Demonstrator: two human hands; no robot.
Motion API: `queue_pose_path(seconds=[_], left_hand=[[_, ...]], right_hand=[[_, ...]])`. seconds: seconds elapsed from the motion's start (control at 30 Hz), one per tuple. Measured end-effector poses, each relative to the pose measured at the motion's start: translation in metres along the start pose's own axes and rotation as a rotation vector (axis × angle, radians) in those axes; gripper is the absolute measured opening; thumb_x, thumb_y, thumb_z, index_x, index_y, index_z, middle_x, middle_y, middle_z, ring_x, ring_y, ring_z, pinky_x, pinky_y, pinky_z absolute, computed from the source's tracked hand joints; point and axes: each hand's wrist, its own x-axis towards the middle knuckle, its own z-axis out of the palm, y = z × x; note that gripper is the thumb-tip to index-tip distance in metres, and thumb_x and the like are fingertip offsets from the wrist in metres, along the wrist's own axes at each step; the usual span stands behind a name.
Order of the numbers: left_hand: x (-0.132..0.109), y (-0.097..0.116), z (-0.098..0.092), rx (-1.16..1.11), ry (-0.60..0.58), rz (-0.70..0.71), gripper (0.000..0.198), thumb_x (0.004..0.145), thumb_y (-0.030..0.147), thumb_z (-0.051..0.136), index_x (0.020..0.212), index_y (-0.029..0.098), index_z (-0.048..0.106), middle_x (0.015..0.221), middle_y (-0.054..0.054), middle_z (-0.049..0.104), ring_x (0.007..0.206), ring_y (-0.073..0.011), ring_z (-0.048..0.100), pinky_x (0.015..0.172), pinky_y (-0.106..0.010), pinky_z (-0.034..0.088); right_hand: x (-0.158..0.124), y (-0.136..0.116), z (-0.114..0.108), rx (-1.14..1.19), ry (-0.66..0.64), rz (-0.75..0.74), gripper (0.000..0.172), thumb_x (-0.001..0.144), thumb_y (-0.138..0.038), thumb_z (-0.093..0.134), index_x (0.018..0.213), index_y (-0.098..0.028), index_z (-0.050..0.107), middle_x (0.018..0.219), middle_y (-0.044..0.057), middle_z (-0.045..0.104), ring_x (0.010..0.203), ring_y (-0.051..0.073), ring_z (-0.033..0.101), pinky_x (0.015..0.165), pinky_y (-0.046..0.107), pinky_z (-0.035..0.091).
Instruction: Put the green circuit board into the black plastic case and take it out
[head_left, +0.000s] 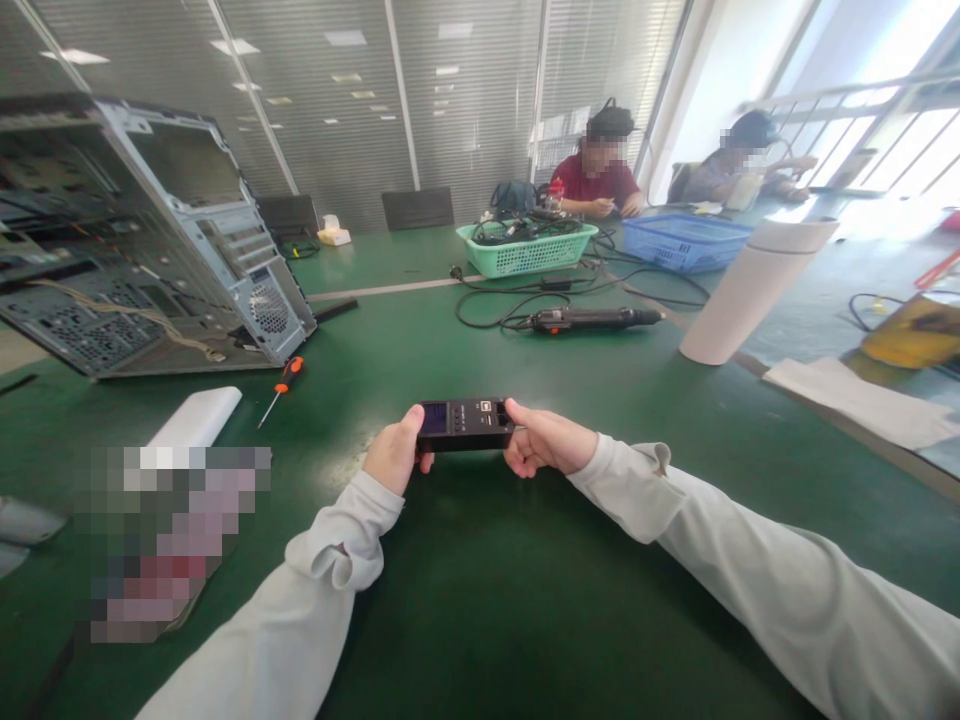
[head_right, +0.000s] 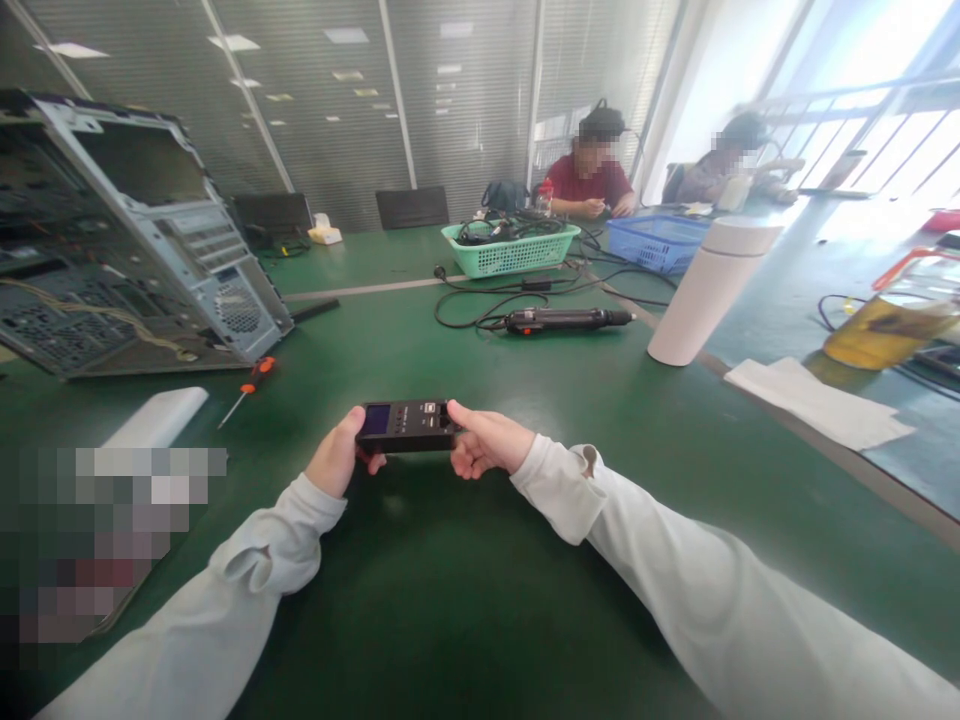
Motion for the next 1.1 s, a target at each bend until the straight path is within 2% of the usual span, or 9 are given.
queue_pose_path(seconds=[0.13, 0.27, 0.33, 0.4, 0.5, 0.63, 0.73, 0.83, 1.1], left_hand=[[-0.003, 0.006, 0.002, -0.124, 0.016, 0.084, 0.058, 0.084, 0.061, 0.028, 0.053, 0.019, 0.052, 0.047, -0.003, 0.057, 0.052, -0.0166, 0.056, 0.057, -0.029, 0.046], [-0.009, 0.012, 0.008, -0.26, -0.04, 0.202, 0.044, 0.077, 0.055, 0.053, 0.097, 0.016, 0.058, 0.074, -0.003, 0.066, 0.063, -0.017, 0.061, 0.058, -0.029, 0.049], [-0.011, 0.013, 0.011, -0.255, -0.102, 0.254, 0.048, 0.073, 0.045, 0.063, 0.11, 0.017, 0.052, 0.09, -0.006, 0.066, 0.071, -0.0167, 0.062, 0.061, -0.028, 0.049], [-0.012, 0.012, 0.012, -0.2, -0.126, 0.283, 0.052, 0.07, 0.034, 0.067, 0.116, 0.017, 0.048, 0.097, -0.007, 0.064, 0.075, -0.0161, 0.062, 0.063, -0.027, 0.049], [-0.011, 0.009, 0.011, -0.112, -0.059, 0.31, 0.053, 0.068, 0.019, 0.063, 0.119, 0.018, 0.047, 0.1, -0.007, 0.062, 0.082, -0.017, 0.061, 0.065, -0.027, 0.049], [-0.008, 0.005, 0.009, 0.01, 0.042, 0.345, 0.057, 0.067, 0.01, 0.054, 0.124, 0.014, 0.047, 0.108, -0.01, 0.06, 0.092, -0.0202, 0.06, 0.072, -0.031, 0.051], [-0.006, 0.002, 0.009, 0.052, 0.04, 0.333, 0.06, 0.069, 0.013, 0.052, 0.129, 0.011, 0.043, 0.109, -0.013, 0.061, 0.097, -0.0224, 0.06, 0.077, -0.035, 0.051], [-0.005, 0.001, 0.009, 0.053, 0.025, 0.302, 0.062, 0.069, 0.014, 0.052, 0.13, 0.012, 0.043, 0.107, -0.012, 0.063, 0.099, -0.0228, 0.061, 0.08, -0.036, 0.052], [-0.007, 0.003, 0.005, 0.071, 0.055, 0.316, 0.062, 0.064, 0.015, 0.055, 0.126, 0.016, 0.05, 0.109, -0.009, 0.063, 0.098, -0.022, 0.061, 0.085, -0.037, 0.051]], right_hand=[[-0.005, -0.006, 0.008, 0.165, 0.151, -0.026, 0.044, 0.105, -0.043, 0.025, 0.084, -0.011, 0.047, 0.062, 0.005, 0.051, 0.049, 0.009, 0.049, 0.039, 0.012, 0.039], [-0.003, -0.002, 0.005, 0.304, 0.221, -0.101, 0.037, 0.099, -0.05, 0.039, 0.093, -0.014, 0.043, 0.069, 0.002, 0.048, 0.049, 0.01, 0.049, 0.036, 0.014, 0.041], [0.0, 0.004, 0.001, 0.277, 0.241, -0.201, 0.038, 0.089, -0.05, 0.055, 0.096, -0.017, 0.039, 0.069, -0.001, 0.046, 0.048, 0.01, 0.047, 0.036, 0.014, 0.04], [0.003, 0.012, -0.001, 0.209, 0.242, -0.295, 0.048, 0.075, -0.048, 0.067, 0.099, -0.019, 0.037, 0.072, -0.002, 0.046, 0.051, 0.01, 0.049, 0.037, 0.014, 0.042], [0.006, 0.022, -0.002, 0.073, 0.225, -0.44, 0.058, 0.067, -0.05, 0.069, 0.104, -0.019, 0.038, 0.091, 0.002, 0.047, 0.067, 0.013, 0.055, 0.045, 0.018, 0.049], [0.01, 0.03, -0.004, -0.195, 0.283, -0.702, 0.05, 0.076, -0.048, 0.061, 0.109, -0.016, 0.041, 0.105, 0.007, 0.045, 0.09, 0.016, 0.053, 0.065, 0.023, 0.053], [0.013, 0.033, -0.008, -0.384, 0.341, -0.823, 0.05, 0.08, -0.04, 0.055, 0.121, -0.014, 0.041, 0.114, 0.01, 0.045, 0.103, 0.019, 0.048, 0.081, 0.029, 0.05], [0.015, 0.035, -0.014, -0.509, 0.383, -0.824, 0.054, 0.081, -0.034, 0.054, 0.129, -0.014, 0.039, 0.118, 0.01, 0.045, 0.109, 0.02, 0.045, 0.09, 0.034, 0.044], [0.017, 0.039, -0.016, -0.624, 0.372, -0.766, 0.046, 0.079, -0.022, 0.058, 0.121, -0.014, 0.043, 0.11, 0.007, 0.05, 0.101, 0.018, 0.049, 0.093, 0.034, 0.042]])
